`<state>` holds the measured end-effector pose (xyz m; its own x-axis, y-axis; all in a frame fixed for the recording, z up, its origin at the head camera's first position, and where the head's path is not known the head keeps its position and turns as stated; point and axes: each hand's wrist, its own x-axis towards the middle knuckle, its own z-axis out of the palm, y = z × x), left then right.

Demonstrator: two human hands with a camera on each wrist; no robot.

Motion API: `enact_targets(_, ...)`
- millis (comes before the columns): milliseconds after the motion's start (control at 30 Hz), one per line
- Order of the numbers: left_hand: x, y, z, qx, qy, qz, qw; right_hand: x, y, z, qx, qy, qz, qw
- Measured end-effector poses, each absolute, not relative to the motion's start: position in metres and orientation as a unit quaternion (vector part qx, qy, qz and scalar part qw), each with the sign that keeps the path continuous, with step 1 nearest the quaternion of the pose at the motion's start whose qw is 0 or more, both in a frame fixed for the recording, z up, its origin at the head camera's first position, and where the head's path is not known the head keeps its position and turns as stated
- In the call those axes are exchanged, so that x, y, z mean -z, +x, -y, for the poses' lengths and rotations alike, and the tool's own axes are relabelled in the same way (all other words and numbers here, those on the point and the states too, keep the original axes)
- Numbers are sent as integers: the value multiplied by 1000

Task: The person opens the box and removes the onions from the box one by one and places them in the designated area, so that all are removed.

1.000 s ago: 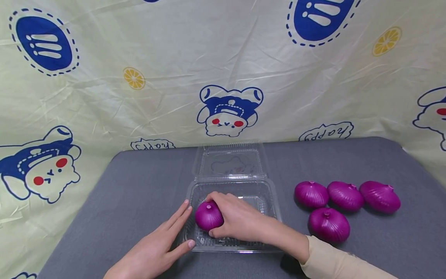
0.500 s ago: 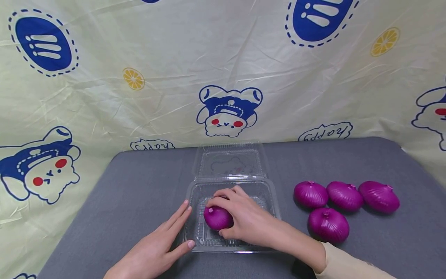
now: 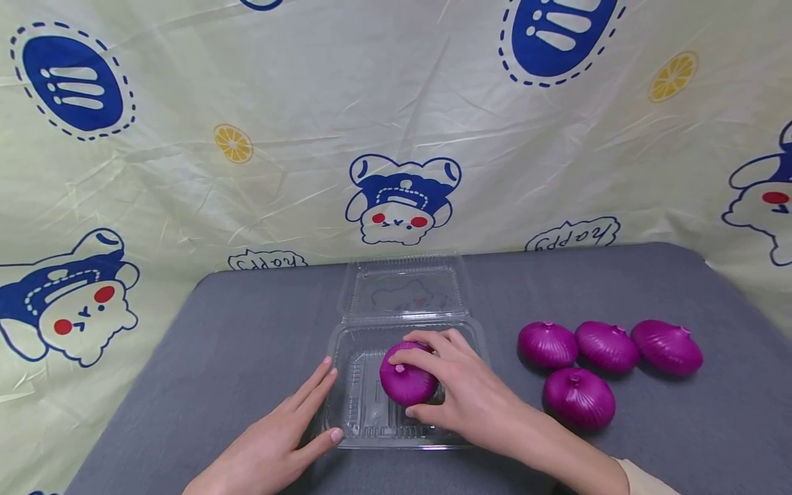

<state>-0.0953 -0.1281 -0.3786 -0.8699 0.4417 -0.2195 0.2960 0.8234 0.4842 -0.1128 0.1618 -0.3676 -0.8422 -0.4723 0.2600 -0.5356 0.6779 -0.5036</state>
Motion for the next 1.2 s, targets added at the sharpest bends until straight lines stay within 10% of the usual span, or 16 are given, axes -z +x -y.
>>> enact_targets(1200,381,-90,130,-226,231,-939,117,362,-67,-234,-366,192,900,136)
